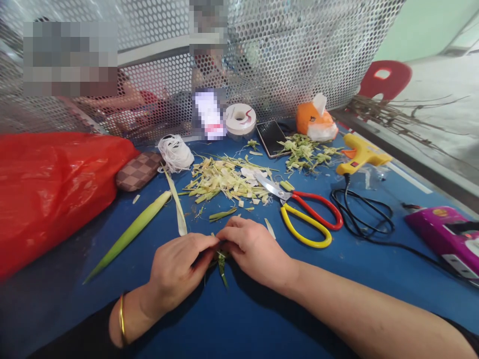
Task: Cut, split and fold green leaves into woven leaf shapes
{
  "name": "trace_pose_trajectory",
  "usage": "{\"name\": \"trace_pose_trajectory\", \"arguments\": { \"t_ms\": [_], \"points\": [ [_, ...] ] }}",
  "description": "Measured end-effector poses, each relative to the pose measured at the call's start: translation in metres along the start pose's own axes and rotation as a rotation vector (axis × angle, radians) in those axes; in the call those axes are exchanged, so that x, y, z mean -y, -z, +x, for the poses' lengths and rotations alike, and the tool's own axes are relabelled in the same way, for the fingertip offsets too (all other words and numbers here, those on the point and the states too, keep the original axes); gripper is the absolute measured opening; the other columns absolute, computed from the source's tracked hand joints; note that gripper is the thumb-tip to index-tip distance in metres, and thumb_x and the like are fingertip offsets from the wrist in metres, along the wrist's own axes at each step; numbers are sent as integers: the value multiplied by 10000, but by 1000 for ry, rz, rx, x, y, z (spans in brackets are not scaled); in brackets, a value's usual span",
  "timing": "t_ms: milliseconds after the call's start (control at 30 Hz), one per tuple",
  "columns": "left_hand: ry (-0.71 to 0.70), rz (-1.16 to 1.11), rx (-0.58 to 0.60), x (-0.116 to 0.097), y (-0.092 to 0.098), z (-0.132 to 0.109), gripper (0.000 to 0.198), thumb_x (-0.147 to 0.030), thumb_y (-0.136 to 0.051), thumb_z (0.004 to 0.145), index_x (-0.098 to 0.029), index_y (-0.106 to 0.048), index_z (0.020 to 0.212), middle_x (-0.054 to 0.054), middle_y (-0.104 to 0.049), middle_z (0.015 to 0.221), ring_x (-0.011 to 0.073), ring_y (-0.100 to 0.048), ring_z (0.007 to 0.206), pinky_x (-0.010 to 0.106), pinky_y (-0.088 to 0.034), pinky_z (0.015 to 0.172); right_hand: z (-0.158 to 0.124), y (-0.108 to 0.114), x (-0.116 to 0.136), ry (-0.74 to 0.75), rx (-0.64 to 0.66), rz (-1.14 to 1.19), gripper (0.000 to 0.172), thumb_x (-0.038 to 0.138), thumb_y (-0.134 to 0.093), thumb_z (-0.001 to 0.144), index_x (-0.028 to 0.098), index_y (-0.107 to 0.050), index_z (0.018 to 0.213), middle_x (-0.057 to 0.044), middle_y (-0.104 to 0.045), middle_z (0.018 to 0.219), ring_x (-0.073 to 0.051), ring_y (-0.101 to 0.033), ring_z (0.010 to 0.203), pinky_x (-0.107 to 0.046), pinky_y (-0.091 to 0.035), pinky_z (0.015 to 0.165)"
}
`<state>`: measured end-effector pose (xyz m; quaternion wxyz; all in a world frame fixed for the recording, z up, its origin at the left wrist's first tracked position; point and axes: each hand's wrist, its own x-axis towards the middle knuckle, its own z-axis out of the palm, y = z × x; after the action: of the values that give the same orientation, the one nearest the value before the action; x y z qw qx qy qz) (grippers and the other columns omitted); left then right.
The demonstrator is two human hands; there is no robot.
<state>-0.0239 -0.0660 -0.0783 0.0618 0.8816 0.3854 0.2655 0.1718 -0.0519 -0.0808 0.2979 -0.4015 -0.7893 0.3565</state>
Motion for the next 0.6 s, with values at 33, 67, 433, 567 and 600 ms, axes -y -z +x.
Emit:
{"name": "trace_pose_trajectory", "arguments": {
  "t_ms": [33,67,433,567,600],
  "points": [
    [3,1,-1,0,1,0,169,-124,-534,884,-197,-650,983,47,-735,826,166,-686,757,266,-518,740,0,0,0,-5,-2,1,245,23,-500,837,193,-672,873,-37,-628,847,-157,-606,790,-260,-481,707],
    [4,3,-6,0,1,0,171,-129,-530,887,-202,-654,980,46,-737,826,166,-688,760,264,-521,743,0,0,0,-6,0,-12,225,28,-505,841,189,-663,846,-31,-615,824,-152,-598,764,-255,-477,687],
    [-27,-1,-38,-3,7,2,137,-92,-582,850,-180,-654,927,44,-733,792,160,-677,721,249,-517,717,-2,0,1,8,36,-168,186,33,-450,876,171,-562,820,-40,-554,818,-152,-542,718,-265,-419,645],
    [-47,5,-42,-2,8,-1,168,-76,-596,831,-179,-655,951,46,-737,813,166,-678,732,258,-518,723,-2,1,1,-11,45,-212,189,37,-450,873,177,-558,806,-38,-561,814,-160,-532,731,-275,-399,652],
    [-55,9,-41,-3,9,-1,178,-73,-601,826,-178,-655,959,48,-740,823,169,-680,741,262,-519,733,-1,1,2,-14,46,-235,188,40,-451,872,178,-557,802,-38,-565,812,-162,-524,723,-280,-392,650]
  ]
}}
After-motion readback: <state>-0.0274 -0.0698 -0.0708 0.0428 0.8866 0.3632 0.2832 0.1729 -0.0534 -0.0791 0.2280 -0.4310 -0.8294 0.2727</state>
